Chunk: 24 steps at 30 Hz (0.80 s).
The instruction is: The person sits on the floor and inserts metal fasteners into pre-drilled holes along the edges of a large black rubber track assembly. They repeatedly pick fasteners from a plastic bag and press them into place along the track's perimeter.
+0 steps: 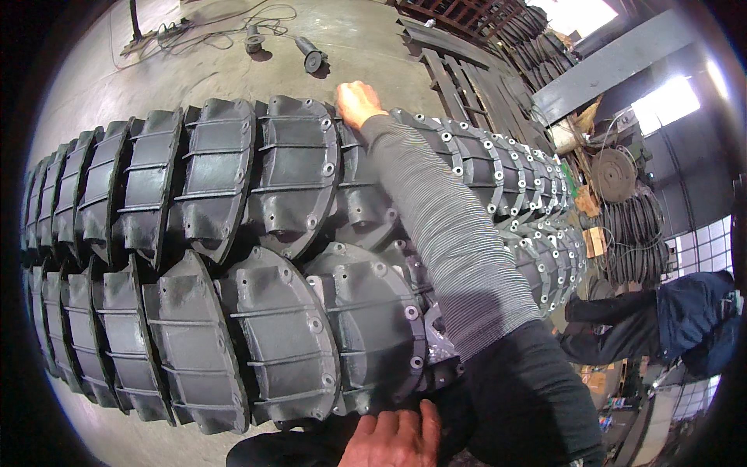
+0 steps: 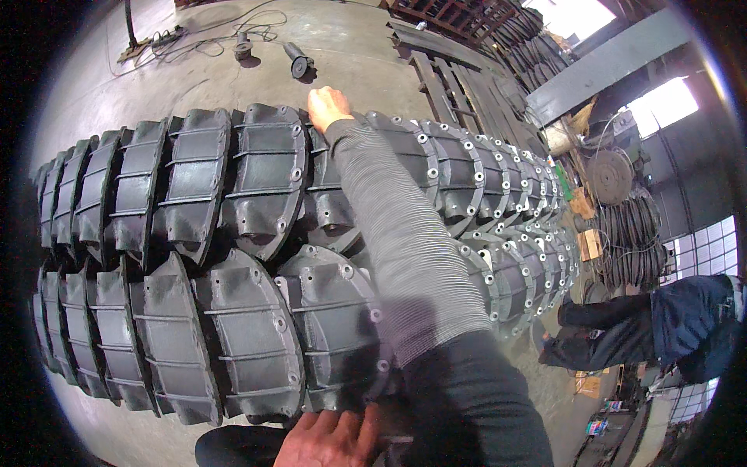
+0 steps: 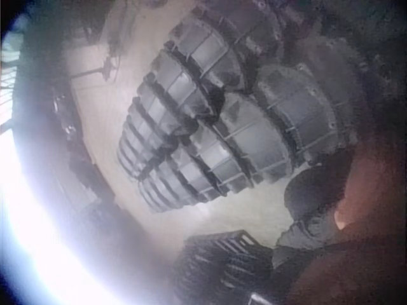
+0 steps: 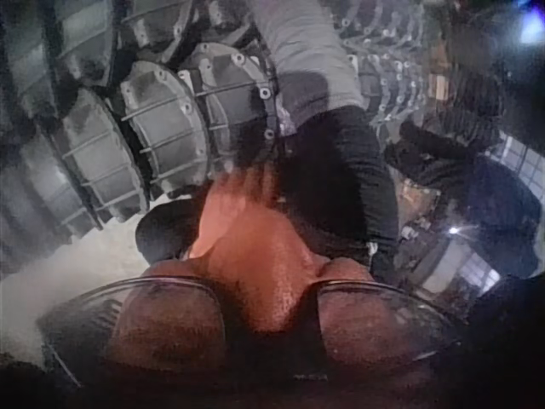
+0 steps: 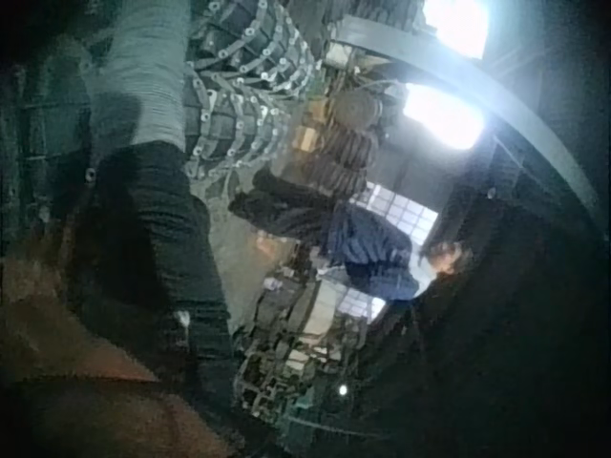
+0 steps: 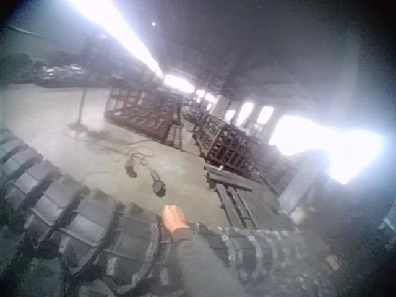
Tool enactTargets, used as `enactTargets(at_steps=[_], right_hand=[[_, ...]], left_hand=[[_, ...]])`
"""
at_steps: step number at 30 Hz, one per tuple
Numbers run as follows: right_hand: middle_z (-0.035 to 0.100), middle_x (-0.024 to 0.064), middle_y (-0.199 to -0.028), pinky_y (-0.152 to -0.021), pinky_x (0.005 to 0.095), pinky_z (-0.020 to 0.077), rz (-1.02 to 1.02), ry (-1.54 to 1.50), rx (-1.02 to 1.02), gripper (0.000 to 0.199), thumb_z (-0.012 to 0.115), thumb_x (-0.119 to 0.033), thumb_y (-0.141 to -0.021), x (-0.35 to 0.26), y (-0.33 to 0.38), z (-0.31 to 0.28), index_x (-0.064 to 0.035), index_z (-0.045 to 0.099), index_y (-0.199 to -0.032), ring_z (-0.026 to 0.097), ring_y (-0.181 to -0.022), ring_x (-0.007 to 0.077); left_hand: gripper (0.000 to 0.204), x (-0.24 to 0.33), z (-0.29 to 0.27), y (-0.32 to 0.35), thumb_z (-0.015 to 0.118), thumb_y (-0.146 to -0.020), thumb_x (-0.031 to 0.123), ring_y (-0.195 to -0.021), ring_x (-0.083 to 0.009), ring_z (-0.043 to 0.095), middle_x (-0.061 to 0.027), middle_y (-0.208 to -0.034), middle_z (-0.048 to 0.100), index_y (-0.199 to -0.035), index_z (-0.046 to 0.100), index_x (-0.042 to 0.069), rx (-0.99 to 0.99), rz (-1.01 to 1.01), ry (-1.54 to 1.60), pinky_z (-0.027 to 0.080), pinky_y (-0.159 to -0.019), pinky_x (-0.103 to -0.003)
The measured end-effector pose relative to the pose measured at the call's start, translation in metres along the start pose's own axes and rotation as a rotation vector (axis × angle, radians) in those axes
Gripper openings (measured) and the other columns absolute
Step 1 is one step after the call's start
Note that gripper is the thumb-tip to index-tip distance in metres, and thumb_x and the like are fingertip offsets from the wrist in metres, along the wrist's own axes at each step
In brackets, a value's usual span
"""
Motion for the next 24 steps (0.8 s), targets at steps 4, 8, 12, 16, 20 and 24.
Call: enactTargets(at_steps=[4, 8, 12, 16, 20, 24], right_hand=[[0.074, 0.0248, -0.097, -0.083, 0.0518, 0.0594, -0.184, 0.015, 0.006, 0.019, 0.061, -0.013, -0.090, 0.004, -0.001, -0.004, -0.0049, 0.077, -0.098, 0.073, -0.094, 0.0423], [0.073, 0.0228, -0.096, -0.085, 0.0508, 0.0584, -0.340, 0.078, -0.072, 0.018, 0.059, -0.014, -0.089, 0.007, -0.008, -0.005, -0.0072, 0.074, -0.096, 0.073, -0.096, 0.0405], [0.072, 0.0212, -0.092, -0.082, 0.0505, 0.0557, -0.318, 0.086, -0.127, 0.017, 0.071, -0.019, -0.087, 0.009, -0.015, -0.003, -0.0041, 0.068, -0.093, 0.070, -0.094, 0.0424], [0.073, 0.0225, -0.093, -0.082, 0.0511, 0.0559, -0.228, 0.162, -0.125, 0.019, 0.069, -0.022, -0.090, 0.007, -0.015, -0.003, -0.0043, 0.069, -0.096, 0.071, -0.095, 0.0427], [0.073, 0.0238, -0.099, -0.083, 0.0514, 0.0564, -0.188, 0.277, -0.193, 0.032, 0.064, -0.035, -0.095, 0.002, -0.015, -0.003, -0.0049, 0.073, -0.101, 0.071, -0.096, 0.0433], [0.074, 0.0249, -0.105, -0.088, 0.0519, 0.0554, -0.033, 0.215, -0.209, 0.050, 0.056, -0.051, -0.099, 0.003, -0.011, 0.002, -0.0066, 0.077, -0.106, 0.071, -0.100, 0.0435]], left_hand=[[0.051, 0.002, -0.001, -0.002, 0.056, -0.085, 0.028, -0.099, -0.0323, 0.062, -0.0163, -0.107, 0.065, -0.125, 0.063, -0.001, 0.007, -0.002, 0.004, 0.051, -0.088, -0.048], [0.051, 0.003, -0.001, -0.004, 0.056, -0.085, 0.028, -0.099, -0.0324, 0.062, -0.0165, -0.108, 0.065, -0.126, 0.063, -0.002, 0.022, 0.000, 0.019, 0.051, -0.089, -0.048], [0.051, 0.005, -0.004, -0.005, 0.055, -0.085, 0.027, -0.099, -0.0325, 0.062, -0.0167, -0.108, 0.065, -0.126, 0.063, -0.002, 0.044, -0.014, 0.039, 0.051, -0.089, -0.048], [0.051, 0.006, -0.006, -0.003, 0.055, -0.085, 0.027, -0.099, -0.0326, 0.062, -0.0169, -0.108, 0.065, -0.126, 0.063, -0.002, 0.064, -0.027, 0.054, 0.051, -0.090, -0.048], [0.052, 0.005, -0.007, -0.001, 0.055, -0.085, 0.027, -0.099, -0.0327, 0.062, -0.0171, -0.109, 0.065, -0.126, 0.063, -0.003, 0.081, -0.034, 0.064, 0.051, -0.090, -0.048], [0.052, 0.005, -0.008, 0.001, 0.055, -0.085, 0.027, -0.099, -0.0328, 0.062, -0.0173, -0.109, 0.066, -0.127, 0.063, -0.003, 0.092, -0.035, 0.056, 0.051, -0.090, -0.048]])
Point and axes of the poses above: each hand's wrist, its own y-axis away from the middle knuckle, its own z-axis out of the palm, x = y × z, the point moved 4 cm from there along -y, towards the middle knuckle
